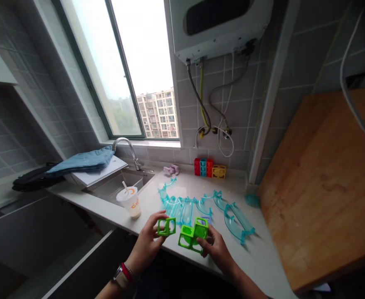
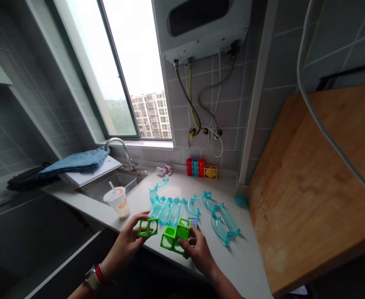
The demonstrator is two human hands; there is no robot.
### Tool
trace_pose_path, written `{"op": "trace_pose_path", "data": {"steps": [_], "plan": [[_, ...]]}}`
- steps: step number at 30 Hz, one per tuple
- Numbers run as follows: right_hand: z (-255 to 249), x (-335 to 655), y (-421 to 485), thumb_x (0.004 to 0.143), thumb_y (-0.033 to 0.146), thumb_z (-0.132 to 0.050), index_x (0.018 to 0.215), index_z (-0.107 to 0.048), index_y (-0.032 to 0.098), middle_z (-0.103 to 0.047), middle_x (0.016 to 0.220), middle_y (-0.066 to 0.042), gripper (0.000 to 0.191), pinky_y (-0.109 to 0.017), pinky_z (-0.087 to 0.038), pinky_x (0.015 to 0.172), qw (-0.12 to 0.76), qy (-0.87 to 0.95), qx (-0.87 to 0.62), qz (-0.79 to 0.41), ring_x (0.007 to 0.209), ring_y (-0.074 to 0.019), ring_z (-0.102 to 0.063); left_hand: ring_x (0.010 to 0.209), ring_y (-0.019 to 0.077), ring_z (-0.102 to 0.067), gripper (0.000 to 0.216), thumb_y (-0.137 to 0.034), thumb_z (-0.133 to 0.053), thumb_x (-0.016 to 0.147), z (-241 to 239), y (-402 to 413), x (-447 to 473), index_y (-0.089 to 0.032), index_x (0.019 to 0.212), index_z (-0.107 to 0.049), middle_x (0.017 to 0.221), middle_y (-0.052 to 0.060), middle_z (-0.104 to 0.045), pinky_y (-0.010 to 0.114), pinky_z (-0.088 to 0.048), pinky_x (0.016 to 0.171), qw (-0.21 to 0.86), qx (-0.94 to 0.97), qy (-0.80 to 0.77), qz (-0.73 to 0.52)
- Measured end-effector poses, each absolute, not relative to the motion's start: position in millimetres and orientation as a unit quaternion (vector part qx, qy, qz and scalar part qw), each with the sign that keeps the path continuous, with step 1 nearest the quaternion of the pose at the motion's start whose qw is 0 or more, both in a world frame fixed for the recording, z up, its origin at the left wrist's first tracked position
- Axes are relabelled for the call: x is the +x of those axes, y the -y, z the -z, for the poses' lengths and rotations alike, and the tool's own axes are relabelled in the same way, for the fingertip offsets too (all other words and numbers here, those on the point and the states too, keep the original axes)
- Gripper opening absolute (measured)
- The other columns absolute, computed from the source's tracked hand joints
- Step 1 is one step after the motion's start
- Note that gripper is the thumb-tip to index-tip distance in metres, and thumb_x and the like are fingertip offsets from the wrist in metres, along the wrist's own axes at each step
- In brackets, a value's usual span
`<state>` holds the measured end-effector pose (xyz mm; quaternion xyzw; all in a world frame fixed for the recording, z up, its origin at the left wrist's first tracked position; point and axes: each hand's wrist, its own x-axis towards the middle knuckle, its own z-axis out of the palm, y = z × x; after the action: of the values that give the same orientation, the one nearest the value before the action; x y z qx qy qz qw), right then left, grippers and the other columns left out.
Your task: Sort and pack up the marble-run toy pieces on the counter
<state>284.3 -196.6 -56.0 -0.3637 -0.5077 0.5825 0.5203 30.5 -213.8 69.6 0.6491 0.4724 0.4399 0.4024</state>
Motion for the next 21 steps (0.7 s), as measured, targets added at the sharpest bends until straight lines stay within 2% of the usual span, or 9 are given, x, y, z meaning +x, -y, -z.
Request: {"op": "trace_pose_path", "data": {"steps": [4, 9, 12, 15, 21], "plan": [[57.8, 282.6, 195.5, 0.086, 0.058, -0.076, 0.109, -0.062, 0.019, -0.067, 0.092, -0.004, 0.048, -0.018, -0.038, 0.035, 0.512, 0.510, -0.341, -0.601, 0.050, -0.0091, -0.055, 0.110, 0.0241, -0.074, 0.031, -0.015, -0.066, 0.089, -73.6, 186.7, 32.8, -0.021, 0.119, -0.062, 0.146, 0.014, -0.057, 0.041, -0.062, 0.096, 0.375, 0.693, -0.435, -0.436], [44.5, 285.8, 194.3, 0.081, 0.061, -0.078, 0.096, -0.063, 0.017, -0.062, 0.076, 0.000, 0.049, -0.017, -0.030, 0.034, 0.525, 0.474, -0.328, -0.626, 0.045, -0.0069, -0.047, 0.127, 0.0240, -0.065, 0.039, 0.001, -0.049, 0.084, -69.5, 158.2, 40.0, -0.021, 0.113, -0.061, 0.141, 0.012, -0.061, 0.041, -0.062, 0.098, 0.181, 0.789, -0.414, -0.415], [37.6, 288.6, 193.2, 0.081, 0.062, -0.078, 0.094, -0.063, 0.016, -0.055, 0.068, 0.004, 0.050, -0.017, -0.023, 0.035, 0.541, 0.444, -0.336, -0.630, 0.043, -0.0042, -0.036, 0.127, 0.0244, -0.064, 0.042, 0.004, -0.050, 0.082, -68.0, 144.8, 47.4, -0.023, 0.112, -0.062, 0.137, 0.010, -0.064, 0.045, -0.058, 0.103, 0.143, 0.819, -0.404, -0.382], [34.8, 290.4, 192.0, 0.080, 0.064, -0.078, 0.098, -0.063, 0.016, -0.054, 0.070, 0.005, 0.053, -0.018, -0.023, 0.037, 0.547, 0.429, -0.343, -0.632, 0.044, -0.0033, -0.032, 0.123, 0.0248, -0.067, 0.040, 0.001, -0.052, 0.086, -66.8, 135.8, 55.4, -0.024, 0.114, -0.063, 0.139, 0.009, -0.064, 0.045, -0.057, 0.104, 0.115, 0.848, -0.384, -0.345], [37.3, 290.6, 190.9, 0.081, 0.061, -0.079, 0.107, -0.064, 0.015, -0.055, 0.070, 0.004, 0.055, -0.019, -0.026, 0.037, 0.540, 0.416, -0.336, -0.650, 0.044, -0.0045, -0.036, 0.092, 0.0171, -0.075, 0.040, 0.000, -0.050, 0.092, -61.5, 128.1, 61.5, -0.025, 0.122, -0.060, 0.146, 0.011, -0.060, 0.029, -0.063, 0.076, 0.045, 0.894, -0.336, -0.293]]}}
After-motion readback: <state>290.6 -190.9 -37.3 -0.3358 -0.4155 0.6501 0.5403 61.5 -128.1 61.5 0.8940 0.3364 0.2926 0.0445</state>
